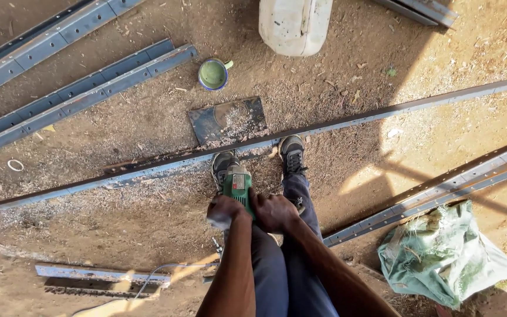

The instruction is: Using a power drill to create holes in metal structural beams laid on the ground.

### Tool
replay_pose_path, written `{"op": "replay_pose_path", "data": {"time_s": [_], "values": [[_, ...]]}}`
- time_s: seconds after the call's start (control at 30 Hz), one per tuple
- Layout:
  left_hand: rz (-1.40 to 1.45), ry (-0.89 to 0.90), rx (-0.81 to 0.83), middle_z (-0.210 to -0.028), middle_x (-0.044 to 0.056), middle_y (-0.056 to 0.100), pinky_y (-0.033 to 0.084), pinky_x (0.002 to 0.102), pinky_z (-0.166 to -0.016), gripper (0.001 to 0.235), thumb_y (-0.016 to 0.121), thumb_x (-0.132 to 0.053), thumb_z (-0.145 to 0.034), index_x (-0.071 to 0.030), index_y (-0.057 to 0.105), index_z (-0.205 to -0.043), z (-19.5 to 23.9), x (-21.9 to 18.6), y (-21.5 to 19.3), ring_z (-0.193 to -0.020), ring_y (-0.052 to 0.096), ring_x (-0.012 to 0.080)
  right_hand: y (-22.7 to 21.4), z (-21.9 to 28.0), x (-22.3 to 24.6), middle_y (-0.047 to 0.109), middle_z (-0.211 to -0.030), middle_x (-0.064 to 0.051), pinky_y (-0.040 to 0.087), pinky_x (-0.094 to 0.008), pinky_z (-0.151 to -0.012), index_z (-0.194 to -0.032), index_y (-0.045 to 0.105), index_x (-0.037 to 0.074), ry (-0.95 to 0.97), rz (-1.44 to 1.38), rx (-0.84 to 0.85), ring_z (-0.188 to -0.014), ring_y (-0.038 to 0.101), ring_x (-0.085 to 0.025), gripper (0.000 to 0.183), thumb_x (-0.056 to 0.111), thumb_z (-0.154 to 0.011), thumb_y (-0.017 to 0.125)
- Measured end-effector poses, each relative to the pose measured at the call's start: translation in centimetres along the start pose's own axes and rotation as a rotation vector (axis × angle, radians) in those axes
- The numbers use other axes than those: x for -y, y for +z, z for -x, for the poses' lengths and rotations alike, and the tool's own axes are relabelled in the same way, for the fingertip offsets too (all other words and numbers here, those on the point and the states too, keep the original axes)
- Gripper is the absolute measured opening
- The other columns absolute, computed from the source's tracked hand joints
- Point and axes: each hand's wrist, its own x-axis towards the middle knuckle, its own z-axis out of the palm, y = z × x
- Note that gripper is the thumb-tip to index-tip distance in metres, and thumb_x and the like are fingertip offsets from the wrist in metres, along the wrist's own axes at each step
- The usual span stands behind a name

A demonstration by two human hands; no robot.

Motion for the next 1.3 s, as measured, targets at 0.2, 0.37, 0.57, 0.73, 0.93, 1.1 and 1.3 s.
{"op": "replay_pose_path", "data": {"time_s": [0.2, 0.37, 0.57, 0.73, 0.93, 1.1, 1.3], "values": [[0.006, -0.004, -0.076, -0.080, 0.004, 0.056, 0.051, 0.042, -0.076, 0.020, 0.060, -0.025, -0.094, -0.015, 0.046, -0.083, -4.5, 6.2, 2.9, -0.073, 0.062, 0.0194, -2.0, -0.4, 0.9, 0.067, -0.105, -0.024, 0.060, -0.061, -0.073, -0.151, 0.036, -0.009, 0.022, -0.005, 0.149, -0.083, 0.073, -0.051, 0.076, 0.032, -0.089, 0.048], [0.120, 0.098, -0.061, -0.084, 0.008, 0.059, 0.047, 0.045, -0.076, 0.022, 0.063, -0.023, -0.095, -0.009, 0.051, -0.085, -3.2, 5.4, 4.9, -0.078, 0.062, 0.0182, -0.4, -1.1, -0.4, 0.067, -0.117, -0.023, 0.059, -0.061, -0.082, -0.158, 0.023, -0.004, 0.104, -0.040, 0.182, -0.093, 0.073, -0.049, 0.083, 0.040, -0.092, 0.046], [0.203, 0.055, 0.286, -0.078, 0.005, 0.051, 0.035, 0.049, -0.072, 0.021, 0.059, -0.022, -0.095, -0.014, 0.046, -0.081, -4.4, 3.9, -0.1, -0.069, 0.055, 0.0213, -0.6, 0.9, 1.4, 0.064, -0.124, -0.024, 0.059, -0.062, -0.087, -0.160, 0.015, 0.000, 0.140, -0.109, 0.172, -0.093, 0.072, -0.053, 0.089, 0.037, -0.089, 0.054], [-0.088, 0.274, 0.902, -0.116, 0.025, 0.069, 0.049, 0.049, -0.100, 0.032, 0.054, -0.019, -0.099, 0.000, 0.070, -0.119, -7.2, 2.3, -3.8, -0.116, 0.065, 0.0388, -0.9, 4.2, 2.1, 0.067, -0.117, -0.018, 0.062, -0.058, -0.079, -0.155, 0.024, 0.000, 0.191, -0.208, 0.061, -0.083, 0.074, -0.049, 0.090, 0.036, -0.082, 0.060], [-0.203, -0.416, 1.175, -0.109, 0.023, 0.074, 0.055, 0.056, -0.080, 0.058, 0.080, -0.032, -0.075, -0.007, 0.064, -0.125, -1.2, -2.6, -5.4, -0.090, 0.069, 0.0416, -0.2, 11.2, 1.7, 0.063, -0.118, -0.026, 0.049, -0.067, -0.053, -0.162, 0.010, 0.002, 0.260, -0.317, 0.037, -0.072, 0.066, -0.052, 0.107, 0.038, -0.082, 0.072], [-0.296, -0.580, 1.495, -0.101, 0.017, 0.072, 0.052, 0.046, -0.076, 0.060, 0.072, -0.049, -0.078, -0.013, 0.063, -0.125, -1.5, 3.7, 2.1, -0.082, 0.066, 0.0341, 0.6, 11.7, -0.3, 0.066, -0.119, -0.022, 0.050, -0.066, -0.056, -0.162, 0.017, 0.007, 0.352, -0.371, -0.083, -0.072, 0.066, -0.052, 0.102, 0.028, -0.077, 0.069], [-0.368, -0.458, 1.517, -0.099, 0.015, 0.071, 0.052, 0.043, -0.075, 0.056, 0.069, -0.049, -0.079, -0.012, 0.062, -0.121, 0.6, 2.5, 3.9, -0.082, 0.066, 0.0320, 1.3, 10.7, -0.8, 0.063, -0.128, -0.022, 0.052, -0.068, -0.057, -0.155, 0.030, 0.001, 0.466, -0.348, -0.237, -0.080, 0.068, -0.052, 0.086, 0.042, -0.089, 0.066]]}}
